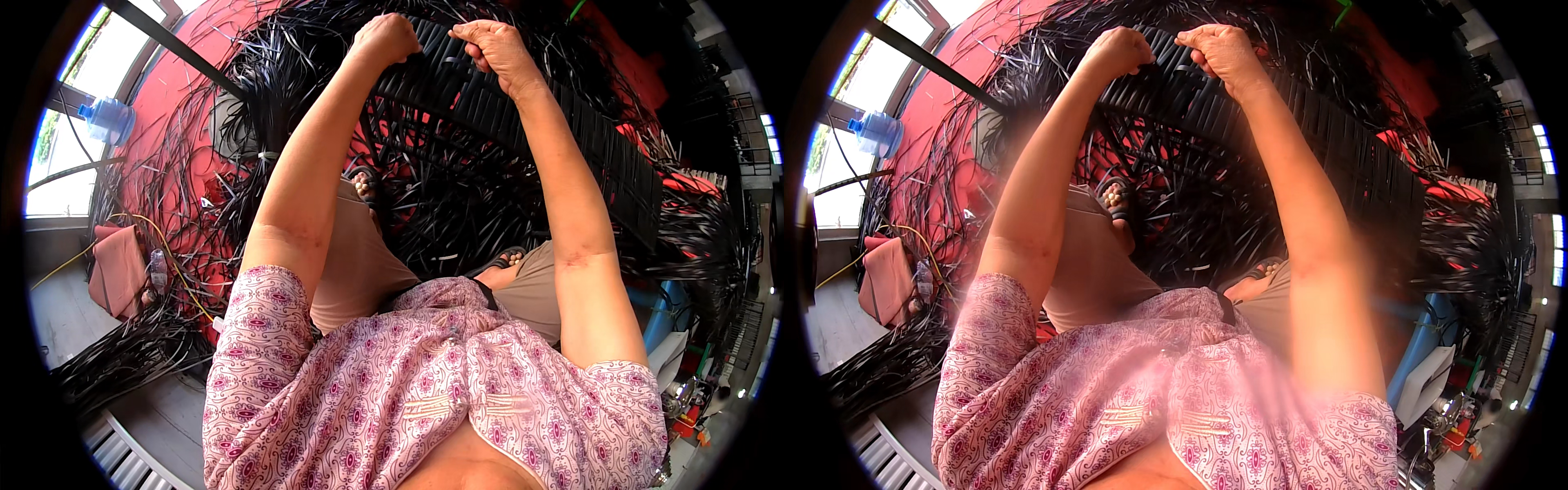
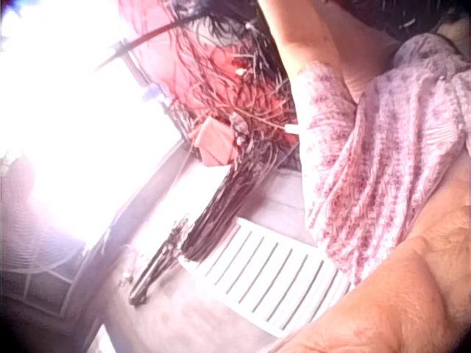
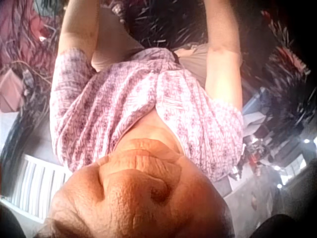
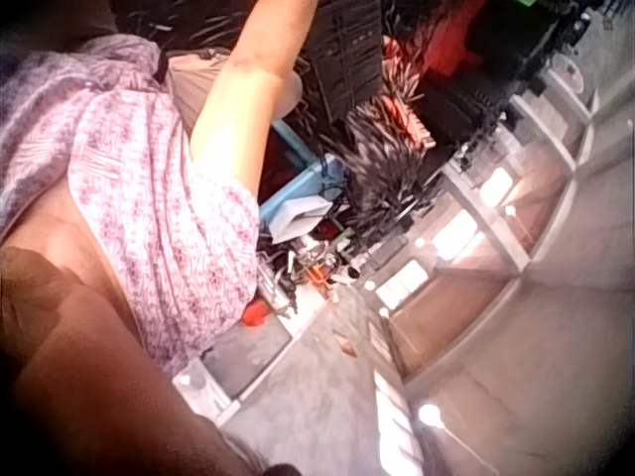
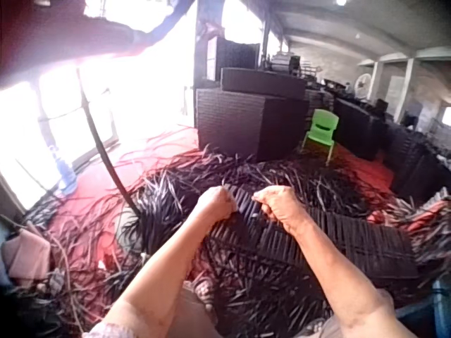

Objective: The person weaves black plastic strips by hand into a metal furniture frame, pulling each strip through the mesh and smoothing it into place.

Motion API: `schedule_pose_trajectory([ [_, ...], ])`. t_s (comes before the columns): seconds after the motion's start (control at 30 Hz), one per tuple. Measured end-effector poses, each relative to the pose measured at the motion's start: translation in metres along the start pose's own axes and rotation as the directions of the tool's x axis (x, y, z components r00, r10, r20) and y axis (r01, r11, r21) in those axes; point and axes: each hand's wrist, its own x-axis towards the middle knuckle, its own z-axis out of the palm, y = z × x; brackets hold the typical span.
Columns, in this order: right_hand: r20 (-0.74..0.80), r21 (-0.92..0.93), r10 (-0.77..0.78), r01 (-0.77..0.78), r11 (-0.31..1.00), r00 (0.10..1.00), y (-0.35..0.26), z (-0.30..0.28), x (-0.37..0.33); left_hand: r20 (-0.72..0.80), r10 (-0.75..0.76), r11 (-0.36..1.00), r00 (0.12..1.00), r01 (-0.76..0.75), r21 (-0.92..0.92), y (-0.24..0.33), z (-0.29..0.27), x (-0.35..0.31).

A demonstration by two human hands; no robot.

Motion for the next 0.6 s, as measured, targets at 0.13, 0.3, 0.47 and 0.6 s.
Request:
schedule_pose_trajectory([
  [0.13,-0.024,-0.068,0.042,-0.044,0.997,0.999,-0.001,0.003,-0.001,-0.095,0.003,0.974,0.995,0.019,0.224,0.010,0.009,-0.002],
  [0.3,-0.040,-0.063,0.067,-0.069,0.996,0.997,0.002,0.009,0.001,-0.090,-0.028,0.980,0.996,0.046,0.196,0.008,0.010,0.003],
  [0.47,-0.030,-0.062,0.113,-0.115,0.991,0.993,0.023,0.009,0.016,0.090,-0.034,0.968,0.995,0.010,0.252,0.001,0.010,0.018],
  [0.6,-0.029,-0.061,0.179,-0.181,0.982,0.983,0.032,0.011,0.021,0.157,0.132,0.965,0.979,-0.163,0.206,-0.012,0.008,0.020],
])
